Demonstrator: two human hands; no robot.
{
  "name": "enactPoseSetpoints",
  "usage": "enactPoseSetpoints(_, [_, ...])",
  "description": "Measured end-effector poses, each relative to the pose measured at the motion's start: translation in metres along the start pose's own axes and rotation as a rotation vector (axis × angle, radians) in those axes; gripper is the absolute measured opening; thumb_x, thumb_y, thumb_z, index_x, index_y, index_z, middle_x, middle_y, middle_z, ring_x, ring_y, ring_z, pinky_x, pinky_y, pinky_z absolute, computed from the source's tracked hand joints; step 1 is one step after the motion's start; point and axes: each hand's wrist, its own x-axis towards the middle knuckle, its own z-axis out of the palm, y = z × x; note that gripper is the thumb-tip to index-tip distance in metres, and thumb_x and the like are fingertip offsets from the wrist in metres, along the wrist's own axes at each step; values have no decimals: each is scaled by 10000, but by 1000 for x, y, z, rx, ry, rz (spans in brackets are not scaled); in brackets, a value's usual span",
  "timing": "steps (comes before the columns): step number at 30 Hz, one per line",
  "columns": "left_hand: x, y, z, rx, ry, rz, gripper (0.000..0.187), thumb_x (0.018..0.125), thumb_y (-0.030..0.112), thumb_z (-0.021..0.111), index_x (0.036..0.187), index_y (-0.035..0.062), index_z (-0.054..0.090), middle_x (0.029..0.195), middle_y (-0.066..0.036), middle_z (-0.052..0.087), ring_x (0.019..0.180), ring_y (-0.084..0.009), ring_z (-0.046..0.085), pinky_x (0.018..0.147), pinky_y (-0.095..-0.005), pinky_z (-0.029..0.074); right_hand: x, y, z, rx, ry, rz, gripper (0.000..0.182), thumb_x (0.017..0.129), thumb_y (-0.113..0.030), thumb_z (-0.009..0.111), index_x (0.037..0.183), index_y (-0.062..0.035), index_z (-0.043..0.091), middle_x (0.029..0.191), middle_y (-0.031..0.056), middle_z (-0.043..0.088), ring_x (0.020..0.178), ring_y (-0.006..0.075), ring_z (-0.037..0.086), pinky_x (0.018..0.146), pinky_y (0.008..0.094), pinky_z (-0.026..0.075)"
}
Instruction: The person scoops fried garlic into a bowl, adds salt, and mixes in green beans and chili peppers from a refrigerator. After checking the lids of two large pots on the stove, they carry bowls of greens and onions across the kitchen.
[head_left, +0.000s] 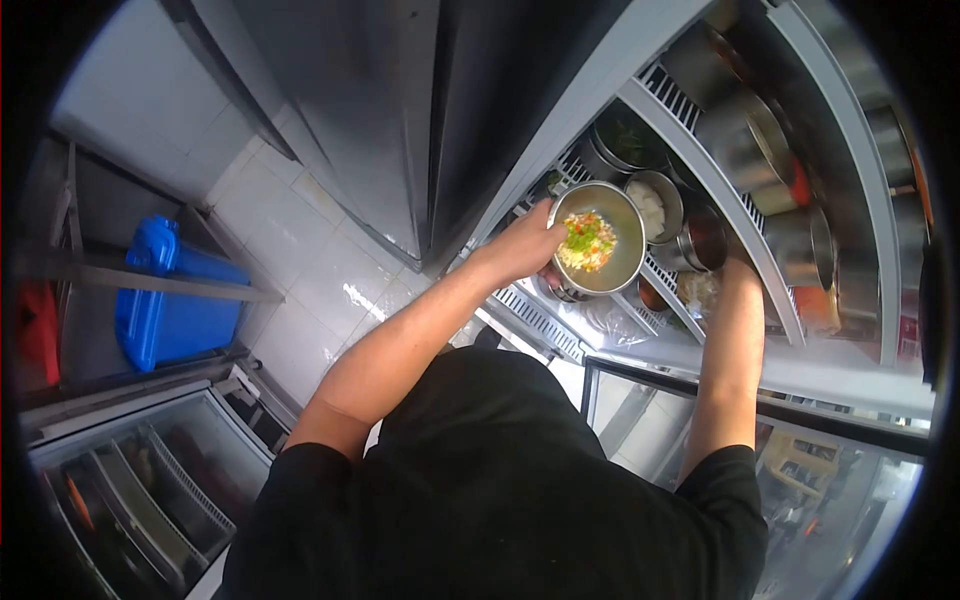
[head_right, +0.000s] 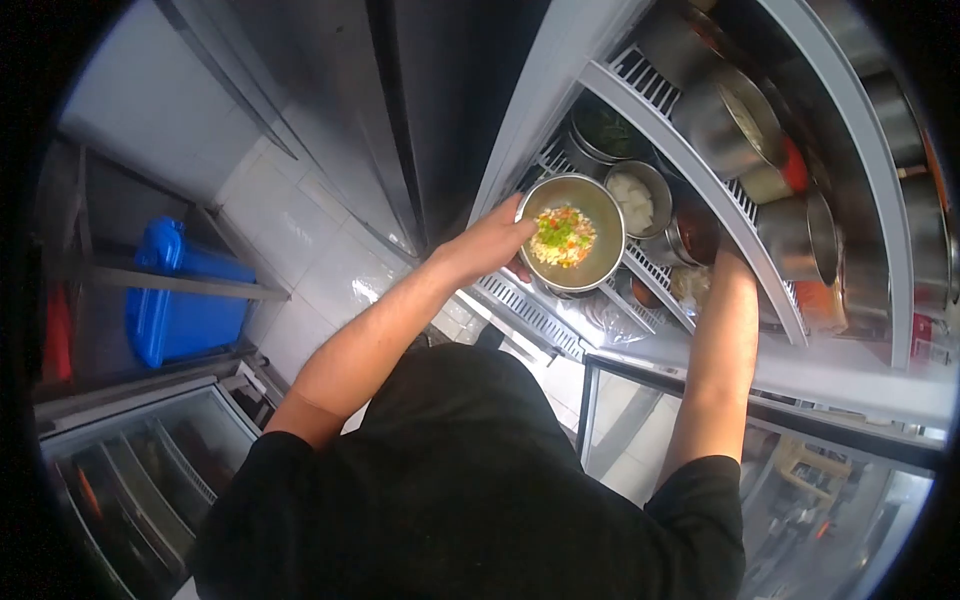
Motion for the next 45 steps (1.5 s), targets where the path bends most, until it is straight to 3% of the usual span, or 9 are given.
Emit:
enactPoseSetpoints(2, [0,5,1,6,-4,9,568,963,168,442,1461,-72,311,1334,-235,517,1040,-244,649,643,-331,625,-1,0,1,1,-4,-5,336,947,-277,620,1160,-24,680,1150,161,711,1125,302,656,945,424,516])
enactPoseSetpoints(6, [-18,19,6,-21,95,33,510,951,161,451,1371,-115,369,1100,-246,625,593,-227,676,549,-334,579,-4,-3,-1,4,-5,-14,334,946,-274,623,1159,-23,679,1147,160,712,1122,300,657,944,422,517])
enactPoseSetpoints(9, [-23,22,5,-31,97,26,530,949,156,457,1395,-111,352,1173,-268,589,643,-251,692,558,-346,612,-6,-4,-1,7,-5,-10,333,946,-273,625,1159,-23,679,1145,159,712,1120,298,658,943,420,518])
enactPoseSetpoints(13, [-26,23,3,15,69,-48,739,945,205,444,1552,-85,138,1409,-297,473,673,-241,710,726,-342,586,-6,-3,-2,15,-2,-15,332,944,-270,628,1159,-22,679,1143,158,713,1117,296,660,942,418,519])
enactPoseSetpoints(16, [-24,22,2,-20,60,-98,746,947,215,444,1555,-85,132,1422,-293,465,657,-238,702,742,-345,581,-3,-4,-1,11,-7,-17,331,944,-268,630,1158,-22,679,1141,157,713,1115,294,660,941,417,519])
enactPoseSetpoints(21, [-10,-7,-3,-54,37,-45,566,970,167,448,1465,-67,304,1299,-219,543,907,-244,693,636,-321,629,1,-11,5,-5,-14,-38,329,942,-265,633,1158,-21,678,1138,156,714,1111,291,662,939,414,520])
enactPoseSetpoints(30, [-20,-9,-1,-62,72,-73,616,976,181,452,1498,-76,250,1355,-236,501,919,-249,695,653,-321,629,9,-31,17,-23,-43,-63,326,940,-259,639,1157,-19,678,1132,153,716,1105,286,664,936,410,522])
enactPoseSetpoints(45, [-7,-7,-6,-68,29,-37,542,983,166,445,1473,-30,318,1298,-203,548,977,-242,677,636,-339,629,10,-69,40,-64,-95,-145,321,936,-250,649,1155,-17,677,1123,148,718,1094,278,669,931,402,525])
